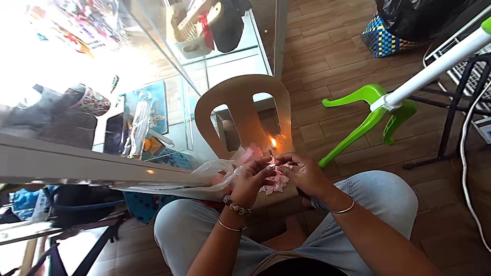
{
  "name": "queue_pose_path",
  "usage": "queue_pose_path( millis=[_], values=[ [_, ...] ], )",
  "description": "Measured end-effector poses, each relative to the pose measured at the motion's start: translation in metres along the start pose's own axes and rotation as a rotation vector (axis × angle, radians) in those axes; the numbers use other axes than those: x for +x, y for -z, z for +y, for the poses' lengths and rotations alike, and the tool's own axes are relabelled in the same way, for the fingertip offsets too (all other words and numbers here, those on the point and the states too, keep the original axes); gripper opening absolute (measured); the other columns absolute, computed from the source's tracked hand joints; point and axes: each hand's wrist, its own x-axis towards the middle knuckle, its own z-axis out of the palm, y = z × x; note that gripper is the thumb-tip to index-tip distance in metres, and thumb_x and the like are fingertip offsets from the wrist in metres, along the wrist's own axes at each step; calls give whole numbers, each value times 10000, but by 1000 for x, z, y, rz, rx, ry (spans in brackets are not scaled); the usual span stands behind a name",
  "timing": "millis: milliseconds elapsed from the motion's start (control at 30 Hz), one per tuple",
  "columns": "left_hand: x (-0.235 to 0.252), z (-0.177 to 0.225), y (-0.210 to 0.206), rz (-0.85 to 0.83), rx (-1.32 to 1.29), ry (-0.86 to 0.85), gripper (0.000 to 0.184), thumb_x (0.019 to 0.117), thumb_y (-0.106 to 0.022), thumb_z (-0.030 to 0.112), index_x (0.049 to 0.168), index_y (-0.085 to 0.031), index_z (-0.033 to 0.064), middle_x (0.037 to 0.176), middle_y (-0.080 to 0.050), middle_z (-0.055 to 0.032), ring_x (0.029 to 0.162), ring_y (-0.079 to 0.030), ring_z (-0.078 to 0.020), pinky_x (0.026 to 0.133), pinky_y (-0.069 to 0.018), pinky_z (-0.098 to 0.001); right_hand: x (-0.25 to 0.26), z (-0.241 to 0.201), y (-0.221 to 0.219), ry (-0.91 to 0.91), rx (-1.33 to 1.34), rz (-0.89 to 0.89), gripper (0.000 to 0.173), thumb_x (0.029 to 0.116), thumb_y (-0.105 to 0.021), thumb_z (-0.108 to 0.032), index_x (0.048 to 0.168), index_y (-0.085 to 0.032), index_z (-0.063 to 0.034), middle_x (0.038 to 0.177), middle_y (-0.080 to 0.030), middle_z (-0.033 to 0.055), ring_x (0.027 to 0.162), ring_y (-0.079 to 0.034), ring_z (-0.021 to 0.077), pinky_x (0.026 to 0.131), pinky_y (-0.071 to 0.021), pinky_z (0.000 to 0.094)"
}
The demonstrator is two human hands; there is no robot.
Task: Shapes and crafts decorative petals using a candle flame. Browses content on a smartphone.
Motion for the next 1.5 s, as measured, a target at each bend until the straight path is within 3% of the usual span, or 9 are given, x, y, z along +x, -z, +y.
queue_pose_path(
  millis=[167, 267, 400, 500, 600, 667, 800, 967, 1500],
  values=[
    [1, -2, 2, -30, 87, 40, 316, 1001, -559, -36, 1312, -570, 23, 1010, -710, -91, 863, -715, -169, 729, -605, -305, 1, 6, -2, 75, -195, -82, 142, 979, -670, -166, 1035, -750, -63, 1062, -702, 63, 1028, -649, 168, 924, -528, 365],
    [2, -4, 14, 31, 337, 13, 343, 1026, -569, 37, 1367, -528, 38, 1126, -677, -90, 889, -693, -149, 740, -585, -305, 6, 5, -5, -96, -235, -146, 142, 994, -666, -160, 1033, -727, -37, 1027, -690, 85, 976, -653, 192, 904, -536, 393],
    [1, -10, 36, -30, 841, 73, 265, 1029, -591, 125, 1253, -620, -14, 1196, -658, -133, 906, -662, -151, 842, -549, -337, 16, 11, -14, -315, -391, -282, 201, 1022, -619, -152, 1134, -711, -13, 1120, -692, 143, 1078, -654, 279, 987, -505, 479],
    [0, -22, 41, -178, 1173, 212, 307, 1041, -553, 164, 1301, -635, 22, 1299, -640, -161, 1114, -654, -266, 1008, -502, -451, 23, 15, -18, -451, -587, -392, 293, 1041, -540, -114, 1300, -662, -52, 1287, -662, 153, 1227, -609, 323, 1061, -446, 546],
    [-2, -52, 37, -139, 1549, 318, 375, 1043, -517, 141, 1396, -589, 38, 1466, -525, -215, 1358, -492, -432, 1071, -422, -623, 27, 11, -20, -520, -759, -412, 331, 1038, -528, -103, 1350, -632, -66, 1358, -625, 159, 1303, -554, 346, 1100, -400, 563],
    [-8, -71, 31, -123, 1705, 340, 403, 1042, -477, 71, 1430, -538, -17, 1515, -475, -236, 1408, -429, -453, 1101, -373, -626, 29, 7, -20, -519, -780, -394, 334, 1043, -525, -117, 1358, -624, -67, 1361, -625, 151, 1308, -550, 341, 1103, -390, 559],
    [-25, -86, 24, -246, 1806, 324, 517, 1026, -573, 104, 1497, -434, -57, 1548, -419, -253, 1420, -412, -438, 1125, -351, -587, 34, 3, -25, -529, -782, -398, 336, 1049, -537, -173, 1354, -624, -64, 1341, -633, 151, 1297, -556, 334, 1104, -382, 567],
    [-31, -91, 27, -269, 1862, 195, 381, 1003, -445, -88, 1367, -550, -50, 1400, -548, -254, 1308, -532, -412, 1068, -410, -552, 39, -1, -33, -515, -806, -433, 348, 1050, -555, -234, 1348, -622, -67, 1335, -631, 148, 1287, -559, 326, 1095, -381, 564],
    [-30, -87, 17, -308, 1715, 300, 333, 1048, -416, -24, 1359, -533, -43, 1311, -598, -272, 1221, -603, -419, 1031, -457, -546, 37, -1, -32, -501, -797, -457, 386, 1060, -541, -265, 1395, -600, -82, 1369, -622, 120, 1318, -540, 299, 1116, -362, 539]
  ],
)
